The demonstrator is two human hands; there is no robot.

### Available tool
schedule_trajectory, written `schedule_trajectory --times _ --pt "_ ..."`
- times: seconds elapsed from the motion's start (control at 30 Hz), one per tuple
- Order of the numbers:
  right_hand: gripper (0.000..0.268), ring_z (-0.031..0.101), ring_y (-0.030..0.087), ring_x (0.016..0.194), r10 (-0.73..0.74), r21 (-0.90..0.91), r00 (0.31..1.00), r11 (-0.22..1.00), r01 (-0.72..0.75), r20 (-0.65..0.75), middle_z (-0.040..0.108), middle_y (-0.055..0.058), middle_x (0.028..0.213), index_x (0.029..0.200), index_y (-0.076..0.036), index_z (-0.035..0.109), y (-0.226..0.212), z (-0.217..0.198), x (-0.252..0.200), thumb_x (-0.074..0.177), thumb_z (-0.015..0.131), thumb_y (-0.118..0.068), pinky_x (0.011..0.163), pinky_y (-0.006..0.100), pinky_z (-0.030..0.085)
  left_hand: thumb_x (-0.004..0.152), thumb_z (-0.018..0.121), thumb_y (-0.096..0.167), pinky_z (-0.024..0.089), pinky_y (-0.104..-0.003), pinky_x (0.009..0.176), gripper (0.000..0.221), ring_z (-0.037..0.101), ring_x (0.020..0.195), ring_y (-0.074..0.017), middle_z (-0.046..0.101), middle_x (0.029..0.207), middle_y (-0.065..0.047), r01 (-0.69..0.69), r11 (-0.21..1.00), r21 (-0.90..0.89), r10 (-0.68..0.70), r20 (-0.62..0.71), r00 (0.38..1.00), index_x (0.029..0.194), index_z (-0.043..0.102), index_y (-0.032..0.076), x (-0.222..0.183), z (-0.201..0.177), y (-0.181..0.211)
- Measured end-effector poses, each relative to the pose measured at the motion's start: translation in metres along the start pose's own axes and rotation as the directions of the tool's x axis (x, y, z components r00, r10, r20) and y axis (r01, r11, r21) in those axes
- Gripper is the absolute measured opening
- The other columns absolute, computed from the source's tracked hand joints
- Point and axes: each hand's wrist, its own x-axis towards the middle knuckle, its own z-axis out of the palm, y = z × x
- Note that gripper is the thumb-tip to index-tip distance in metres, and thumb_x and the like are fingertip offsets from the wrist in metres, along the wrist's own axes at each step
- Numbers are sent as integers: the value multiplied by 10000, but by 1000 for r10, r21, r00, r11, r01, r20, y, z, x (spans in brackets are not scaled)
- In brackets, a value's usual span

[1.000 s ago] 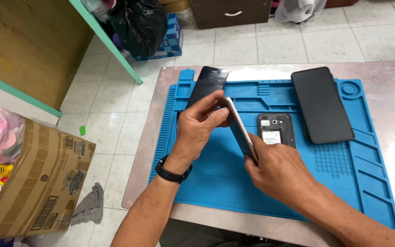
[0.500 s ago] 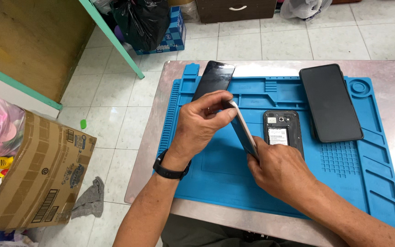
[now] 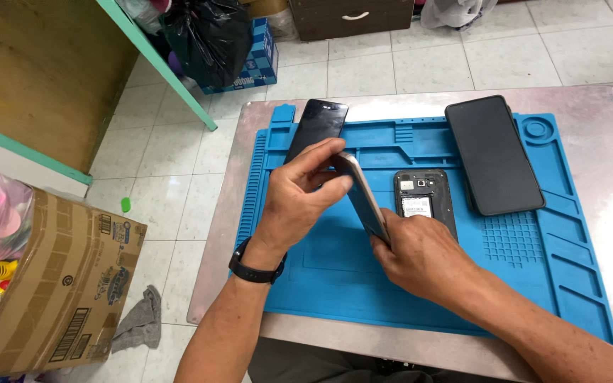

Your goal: The person uses a small screwdriver to work on the internal components of a disassembled smartphone placed on a blue tray. They briefly pick up and inspect a separate silver smartphone before returning to the disassembled device to continue the repair process.

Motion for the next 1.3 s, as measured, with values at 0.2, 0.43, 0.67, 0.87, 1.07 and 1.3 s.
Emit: schedule_trajectory --times 0.2,0.43,0.67,0.87,1.07,1.3 --pt "415 584 172 295 28 23 1000 999 -28 11 638 131 433 1267 137 639 2 3 0 937 613 -113 324 262 434 862 895 69 676 -330 970 524 709 1212 -277 694 1366 -224 49 999 -17 -49 1 999 1337 698 -32 1 1 3" --pt "414 599 194 287 33 12 999 999 -33 15 643 134 436 1268 140 638 1 4 1 942 614 -113 317 276 455 856 903 74 677 -338 967 495 728 1179 -278 708 1336 -225 85 996 -11 -85 -20 996 1301 717 -41 4 2 2" --pt "396 630 184 323 60 54 998 997 -61 12 679 140 484 1250 137 646 -1 1 0 946 610 -115 340 268 503 859 870 37 682 -348 936 416 753 1119 -279 727 1291 -226 40 995 88 -39 -21 999 1250 743 -26 9 8 7" --pt "407 651 266 333 -4 -8 1000 1000 4 17 676 158 483 1261 132 648 -8 -1 -2 946 611 -123 328 323 491 918 621 -110 703 -364 828 276 775 1004 -254 781 1206 -226 -64 963 263 92 -96 991 1062 819 17 11 7 11" --pt "389 696 281 400 2 15 998 1000 -1 -57 714 172 551 1249 105 660 -7 1 -4 958 595 -144 369 343 543 1009 715 150 656 -437 1019 343 645 1309 -350 657 1422 -261 -53 990 134 48 43 998 1319 724 3 9 10 14" --pt "406 688 268 379 -1 -4 1000 1000 1 -29 692 177 513 1269 126 640 -9 1 -3 963 590 -135 362 314 534 967 730 23 676 -363 950 288 692 1242 -278 729 1329 -240 -91 987 132 81 74 994 1252 768 4 12 3 16"
